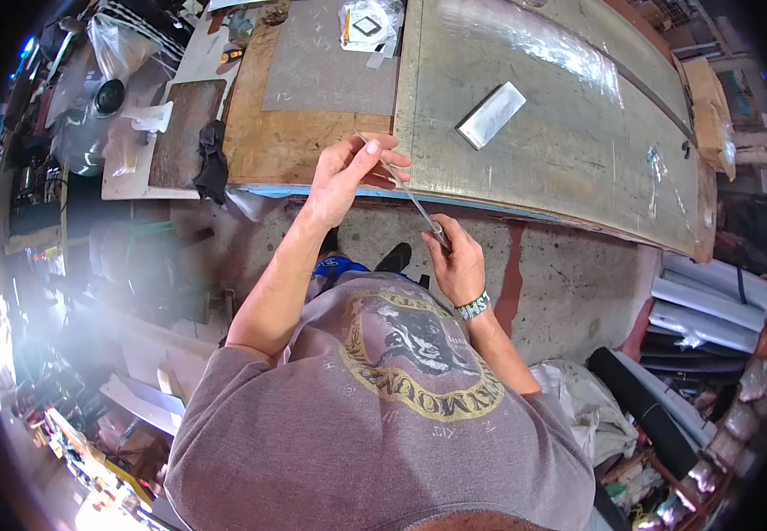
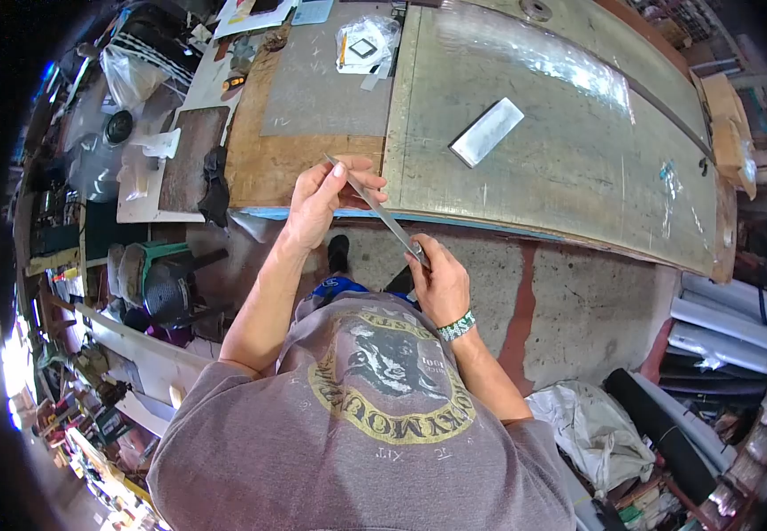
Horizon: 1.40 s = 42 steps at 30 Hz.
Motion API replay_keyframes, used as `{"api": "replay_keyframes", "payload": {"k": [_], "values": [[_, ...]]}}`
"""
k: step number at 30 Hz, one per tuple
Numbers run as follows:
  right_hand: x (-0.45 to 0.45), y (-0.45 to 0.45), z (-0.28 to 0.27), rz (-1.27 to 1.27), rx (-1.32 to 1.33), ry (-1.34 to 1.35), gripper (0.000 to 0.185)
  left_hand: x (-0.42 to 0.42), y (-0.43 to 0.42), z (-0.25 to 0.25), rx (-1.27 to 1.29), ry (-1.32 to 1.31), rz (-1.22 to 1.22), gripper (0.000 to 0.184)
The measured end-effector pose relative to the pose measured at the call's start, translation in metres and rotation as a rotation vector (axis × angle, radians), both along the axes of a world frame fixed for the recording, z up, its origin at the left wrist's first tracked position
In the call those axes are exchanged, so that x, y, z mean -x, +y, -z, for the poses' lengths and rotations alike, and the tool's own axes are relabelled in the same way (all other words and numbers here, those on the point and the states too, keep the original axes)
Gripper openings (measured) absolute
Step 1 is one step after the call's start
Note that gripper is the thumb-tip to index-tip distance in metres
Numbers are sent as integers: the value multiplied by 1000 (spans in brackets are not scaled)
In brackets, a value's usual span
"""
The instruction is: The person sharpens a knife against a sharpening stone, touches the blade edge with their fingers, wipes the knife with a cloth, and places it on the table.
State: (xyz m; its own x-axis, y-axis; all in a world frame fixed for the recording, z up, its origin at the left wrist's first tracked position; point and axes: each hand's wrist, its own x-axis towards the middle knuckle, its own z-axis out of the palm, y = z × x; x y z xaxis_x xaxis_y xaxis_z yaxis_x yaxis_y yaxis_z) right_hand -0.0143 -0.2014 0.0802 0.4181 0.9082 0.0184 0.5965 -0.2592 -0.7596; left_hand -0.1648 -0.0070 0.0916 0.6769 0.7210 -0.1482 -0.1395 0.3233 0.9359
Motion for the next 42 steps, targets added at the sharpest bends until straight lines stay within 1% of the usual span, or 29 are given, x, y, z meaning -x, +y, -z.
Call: {"api": "replay_keyframes", "payload": {"k": [4,7,8,11,13,19,22,23,24,25,26,27,28,29,31,33,34,37,38,39,40,41,42], "values": [[18,18,3,45,-12,-7,27,16,26,5,57,-139,104,61],[33,29,7,62,-54,-50,30,26,51,7,-15,-16,125,68],[39,35,7,76,-58,-53,30,28,57,8,-10,-7,113,68],[55,52,6,128,-102,-38,32,35,77,6,4,-24,163,70],[64,59,-2,154,-51,34,31,38,88,9,23,-71,209,72],[73,65,-8,250,-4,100,29,31,106,20,59,-145,314,75],[60,63,-8,312,61,201,28,18,101,22,47,-46,181,72],[51,63,-9,350,143,292,27,27,107,33,25,55,169,61],[39,56,12,308,8,254,27,35,111,49,-148,189,99,54],[27,58,3,260,2,189,25,51,107,63,-316,340,45,48],[17,50,13,298,25,236,24,75,94,66,-349,485,-60,44],[10,51,11,327,-70,258,26,87,91,67,-397,605,-154,40],[-12,43,28,289,-24,181,31,102,88,68,-703,764,-283,40],[-22,41,34,284,-81,131,32,120,89,76,-850,892,-414,43],[-38,33,42,326,28,34,30,165,86,94,-1126,1132,-661,49],[-43,45,49,261,-67,-37,33,191,91,108,-1053,1487,-752,59],[-45,52,53,233,-120,-71,34,203,93,119,-913,1577,-717,64],[-38,75,59,43,-24,48,34,238,111,150,-673,1241,-667,61],[-31,84,63,32,53,223,31,245,118,149,-591,1160,-587,54],[-21,94,71,25,123,394,29,252,122,159,-646,1169,-642,46],[-14,103,77,23,142,576,27,257,125,150,-579,1203,-588,43],[-4,112,82,18,157,764,26,263,127,152,-697,1277,-603,41],[7,120,88,34,129,885,25,256,125,130,-659,1266,-575,40]]}}
